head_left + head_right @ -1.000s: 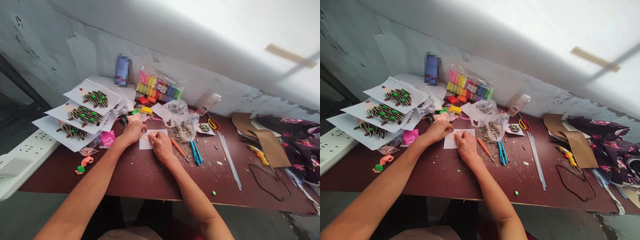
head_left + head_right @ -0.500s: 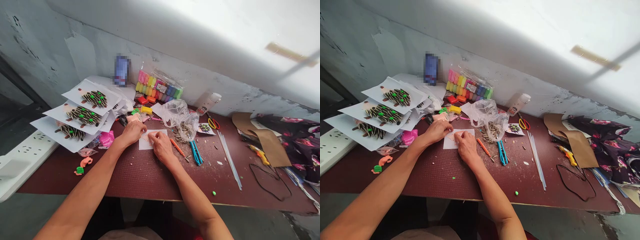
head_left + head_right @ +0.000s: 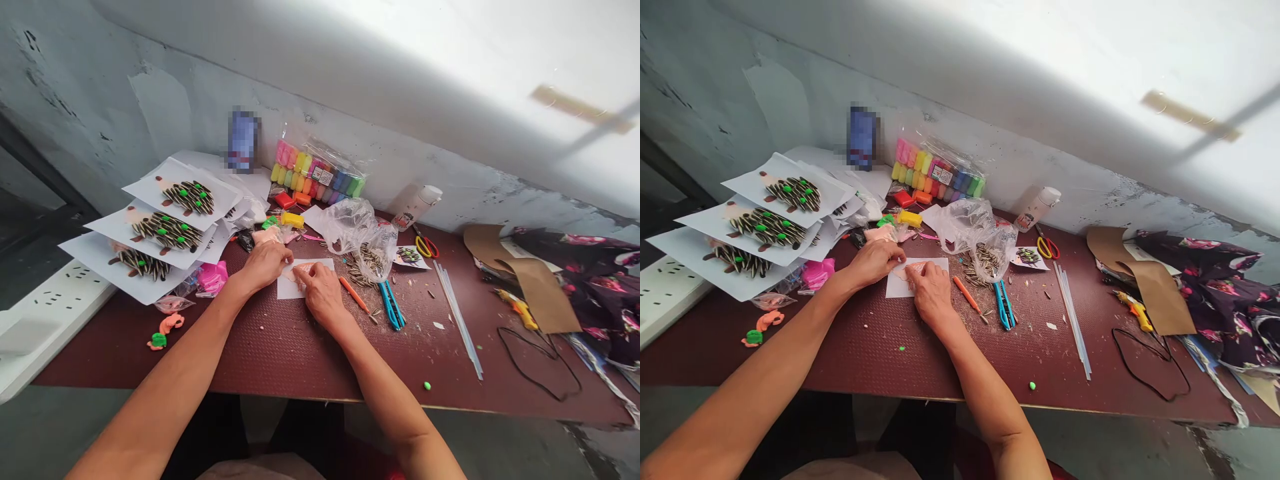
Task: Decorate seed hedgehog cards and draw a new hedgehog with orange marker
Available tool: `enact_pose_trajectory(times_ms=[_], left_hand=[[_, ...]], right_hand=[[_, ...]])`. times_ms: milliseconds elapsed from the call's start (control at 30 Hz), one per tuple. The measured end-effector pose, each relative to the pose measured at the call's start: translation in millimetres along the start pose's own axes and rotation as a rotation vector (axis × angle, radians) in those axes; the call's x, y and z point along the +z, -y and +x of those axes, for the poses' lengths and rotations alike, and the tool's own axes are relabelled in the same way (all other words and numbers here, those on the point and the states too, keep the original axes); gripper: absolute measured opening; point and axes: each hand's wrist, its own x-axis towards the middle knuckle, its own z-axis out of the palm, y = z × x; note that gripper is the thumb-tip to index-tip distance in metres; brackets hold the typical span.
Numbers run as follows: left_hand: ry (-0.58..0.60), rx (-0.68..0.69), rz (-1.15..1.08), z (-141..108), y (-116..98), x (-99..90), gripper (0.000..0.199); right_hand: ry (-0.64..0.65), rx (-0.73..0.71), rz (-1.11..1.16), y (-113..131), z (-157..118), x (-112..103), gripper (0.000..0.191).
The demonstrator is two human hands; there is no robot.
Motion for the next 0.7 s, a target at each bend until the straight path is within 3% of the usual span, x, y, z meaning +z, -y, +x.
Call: enact_pose_trajectory(times_ms=[333,700], left_hand=[[-0.018,0.004,-0.011,0.0,1.1,1.6,0.024],[-0.037,0.019,-0.007,0.4,3.0,3.9,0.023]], right_hand=[[-0.032,0.051,0.078,-5.5,-2.6,2.8,0.049],[-0.047,0.021,0.040,-7.8,-5.2,4.0,0.041]])
